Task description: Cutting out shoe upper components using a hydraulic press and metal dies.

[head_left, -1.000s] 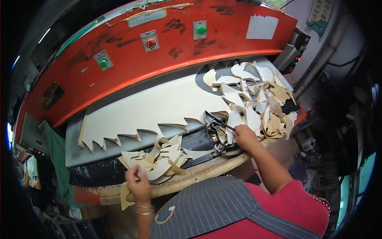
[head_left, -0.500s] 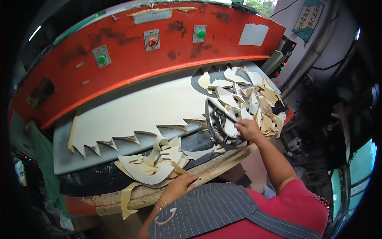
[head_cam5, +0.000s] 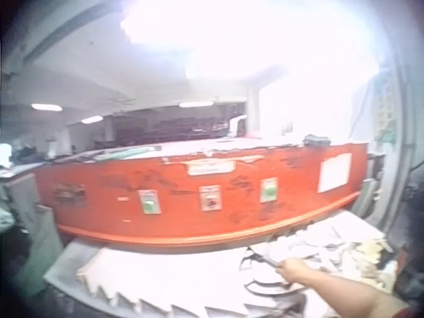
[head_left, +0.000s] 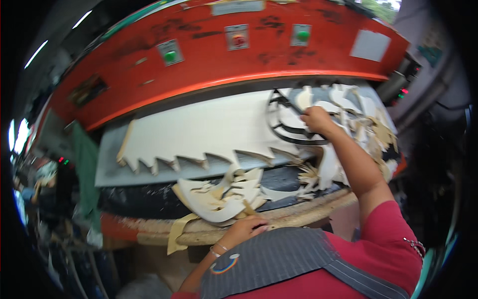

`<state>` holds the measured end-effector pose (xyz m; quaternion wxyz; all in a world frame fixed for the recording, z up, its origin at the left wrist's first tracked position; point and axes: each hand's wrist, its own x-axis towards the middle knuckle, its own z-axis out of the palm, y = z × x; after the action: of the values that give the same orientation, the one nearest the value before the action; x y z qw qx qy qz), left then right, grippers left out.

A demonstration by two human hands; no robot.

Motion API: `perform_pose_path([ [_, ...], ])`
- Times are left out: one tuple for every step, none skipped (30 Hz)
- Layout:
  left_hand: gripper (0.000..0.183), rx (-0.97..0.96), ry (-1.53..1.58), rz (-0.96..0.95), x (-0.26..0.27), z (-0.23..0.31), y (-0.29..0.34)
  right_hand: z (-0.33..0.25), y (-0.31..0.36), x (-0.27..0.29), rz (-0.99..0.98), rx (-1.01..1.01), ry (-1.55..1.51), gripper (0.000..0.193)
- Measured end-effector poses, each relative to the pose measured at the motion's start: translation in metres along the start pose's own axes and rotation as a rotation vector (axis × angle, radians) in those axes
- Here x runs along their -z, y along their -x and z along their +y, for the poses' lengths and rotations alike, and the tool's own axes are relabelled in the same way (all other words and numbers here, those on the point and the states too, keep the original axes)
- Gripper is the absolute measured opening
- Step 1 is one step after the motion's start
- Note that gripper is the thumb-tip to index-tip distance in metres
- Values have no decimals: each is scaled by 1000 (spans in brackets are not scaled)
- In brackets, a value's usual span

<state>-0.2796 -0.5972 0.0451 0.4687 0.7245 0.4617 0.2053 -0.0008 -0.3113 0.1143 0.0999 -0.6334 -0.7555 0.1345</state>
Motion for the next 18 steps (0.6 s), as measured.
perform_pose_path([
  [27,-6,9,10,2,2,1,0,-7,-7,-14,-29,-29,29],
  [26,-22,17,10,7,5,1,11,-13,-13,-9,5,-28,29],
  [26,15,4,38,14,11,0,20,-19,-20,-1,29,-24,29],
  [25,-21,8,174,24,18,-2,18,-21,-25,-16,-2,-19,30],
  [24,-64,6,306,36,23,-5,15,-20,-28,-27,-37,-10,30],
  [22,-91,-54,446,51,25,-10,18,-20,-36,-37,-16,-26,30],
  [21,-121,-113,581,66,23,-16,22,-18,-44,20,-18,-9,32],
  [22,-108,-162,675,83,18,-25,24,-16,-50,80,-30,13,33],
  [24,-97,-209,770,99,10,-35,23,-14,-54,75,-24,6,33],
  [27,-131,-388,835,117,1,-46,23,-11,-56,124,24,-78,34],
  [30,-167,-565,895,128,-10,-51,23,-5,-55,174,68,-160,35],
  [30,-170,-562,894,129,-36,-52,21,4,-49,173,130,-220,36],
  [33,23,-680,815,132,-67,-51,22,11,-48,178,136,-218,36],
  [36,207,-784,718,135,-85,-52,29,20,-48,172,157,-295,38],
  [38,219,-735,653,136,-87,-58,46,31,-48,171,155,-363,39],
  [39,221,-686,578,142,-86,-67,66,43,-47,88,101,-340,45],
  [41,284,-638,454,154,-86,-70,77,56,-48,104,140,-320,48],
  [41,331,-672,438,158,-91,-69,78,67,-45,87,162,-346,51],
])
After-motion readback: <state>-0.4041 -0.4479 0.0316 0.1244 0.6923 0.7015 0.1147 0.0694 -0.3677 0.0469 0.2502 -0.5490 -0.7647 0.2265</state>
